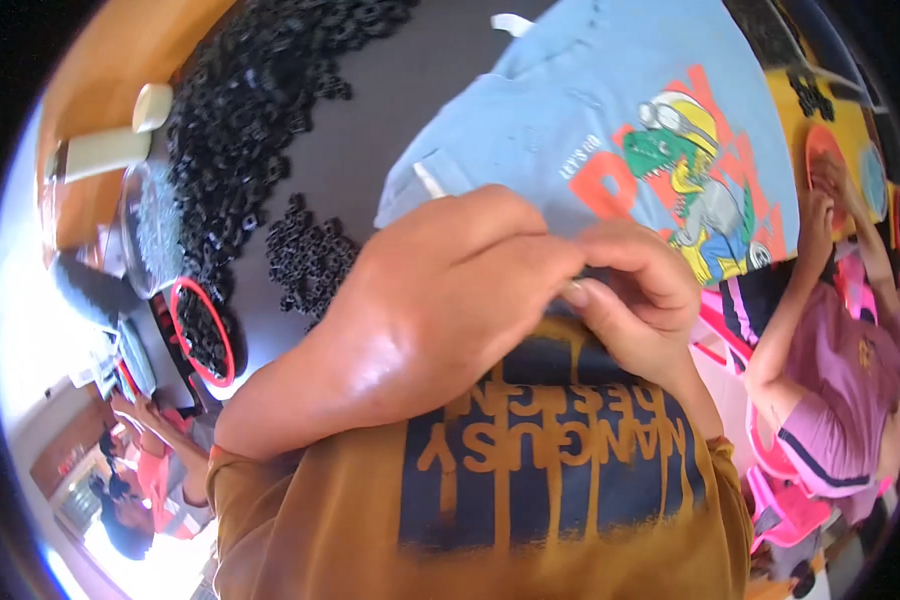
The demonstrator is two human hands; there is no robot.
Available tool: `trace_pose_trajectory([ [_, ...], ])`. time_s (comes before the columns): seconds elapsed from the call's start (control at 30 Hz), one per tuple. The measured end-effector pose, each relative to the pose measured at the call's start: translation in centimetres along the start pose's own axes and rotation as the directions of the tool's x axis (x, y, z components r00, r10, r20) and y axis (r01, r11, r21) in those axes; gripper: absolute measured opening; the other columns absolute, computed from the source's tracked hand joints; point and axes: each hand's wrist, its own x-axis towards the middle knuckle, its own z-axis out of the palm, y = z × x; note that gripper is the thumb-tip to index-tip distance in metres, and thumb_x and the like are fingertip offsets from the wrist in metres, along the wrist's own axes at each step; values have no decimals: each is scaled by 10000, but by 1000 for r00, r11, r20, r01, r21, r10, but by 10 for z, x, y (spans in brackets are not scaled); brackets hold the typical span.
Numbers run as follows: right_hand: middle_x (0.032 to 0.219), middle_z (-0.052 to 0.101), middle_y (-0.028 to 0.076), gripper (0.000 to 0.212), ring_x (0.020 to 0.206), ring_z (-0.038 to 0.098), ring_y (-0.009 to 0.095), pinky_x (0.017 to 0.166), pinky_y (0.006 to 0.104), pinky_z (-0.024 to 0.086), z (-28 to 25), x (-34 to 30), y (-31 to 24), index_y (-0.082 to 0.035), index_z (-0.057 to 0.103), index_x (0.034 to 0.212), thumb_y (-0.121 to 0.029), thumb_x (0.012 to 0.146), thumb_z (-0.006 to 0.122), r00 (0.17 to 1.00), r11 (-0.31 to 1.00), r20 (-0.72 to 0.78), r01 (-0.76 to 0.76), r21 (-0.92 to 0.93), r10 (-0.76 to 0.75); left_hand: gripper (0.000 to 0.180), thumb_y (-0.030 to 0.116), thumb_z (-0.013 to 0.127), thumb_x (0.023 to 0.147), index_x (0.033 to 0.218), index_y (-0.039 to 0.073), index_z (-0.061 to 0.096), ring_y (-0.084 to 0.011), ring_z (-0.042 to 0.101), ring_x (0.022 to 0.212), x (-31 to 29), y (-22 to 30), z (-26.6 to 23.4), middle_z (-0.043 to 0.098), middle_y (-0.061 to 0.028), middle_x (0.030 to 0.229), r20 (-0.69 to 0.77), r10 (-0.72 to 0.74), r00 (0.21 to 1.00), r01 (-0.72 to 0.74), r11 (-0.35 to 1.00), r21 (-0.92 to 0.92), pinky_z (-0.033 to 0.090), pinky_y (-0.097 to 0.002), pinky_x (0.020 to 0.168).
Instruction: Manually assembling small black plastic cord locks by inserting metal springs into plastic housings.
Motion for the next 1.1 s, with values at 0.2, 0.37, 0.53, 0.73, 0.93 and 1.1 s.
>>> trace_pose_trajectory([
  [0.2, 885, 638, 106, 222, 763, 613, 173, 656, 255, 462, 4, 1, -1, 18, 618, 977, 30, 762, 671, 1000, 996, 16, 15, 86, -16, 241, -37, 670, 720, 953, 24, 658, -212, 604, 709, -16, 0, 12, 604, -94, 826, -114, -76, 991, 62, 990, -125, 486, -281, 619],
  [0.37, 848, 637, 100, 224, 735, 611, 168, 641, 256, 462, 12, 7, -6, 19, 618, 981, 31, 764, 670, 998, 990, 59, -17, 140, 9, 249, -79, 624, 722, 953, 11, 647, -199, 581, 736, -18, 0, 2, 608, -100, 853, -127, -120, 985, 93, 975, -201, 458, -275, 644],
  [0.53, 845, 639, 115, 225, 717, 618, 190, 614, 260, 469, 13, 16, -18, 34, 624, 969, 28, 753, 686, 990, 991, 93, 94, 97, -103, 262, -84, 588, 710, 955, -5, 637, -182, 543, 788, -22, 2, -12, 585, -100, 875, -49, -127, 991, 105, 943, -317, 419, -266, 698],
  [0.73, 862, 634, 122, 236, 730, 621, 207, 604, 272, 474, 16, 15, -22, 38, 628, 971, 29, 744, 693, 980, 976, 90, 162, 149, -176, 232, -50, 596, 721, 945, -3, 636, -178, 535, 779, -25, 5, -16, 566, -105, 861, -23, -127, 992, 111, 934, -341, 409, -257, 689],
  [0.93, 842, 628, 126, 249, 715, 617, 217, 594, 277, 469, 18, 13, -23, 36, 628, 977, 32, 737, 694, 975, 970, 98, 180, 161, -197, 201, -42, 583, 742, 931, -1, 638, -170, 531, 772, -27, 9, -16, 560, -110, 868, -30, -166, 986, 141, 908, -394, 403, -244, 694],
  [1.1, 837, 631, 132, 252, 708, 616, 225, 595, 285, 467, 16, 14, -23, 38, 626, 974, 39, 731, 694, 974, 976, 128, 172, 132, -189, 207, -52, 613, 718, 917, -8, 645, -175, 538, 694, -32, 7, -8, 574, -120, 841, -137, -46, 989, 20, 982, -188, 413, -247, 607],
])
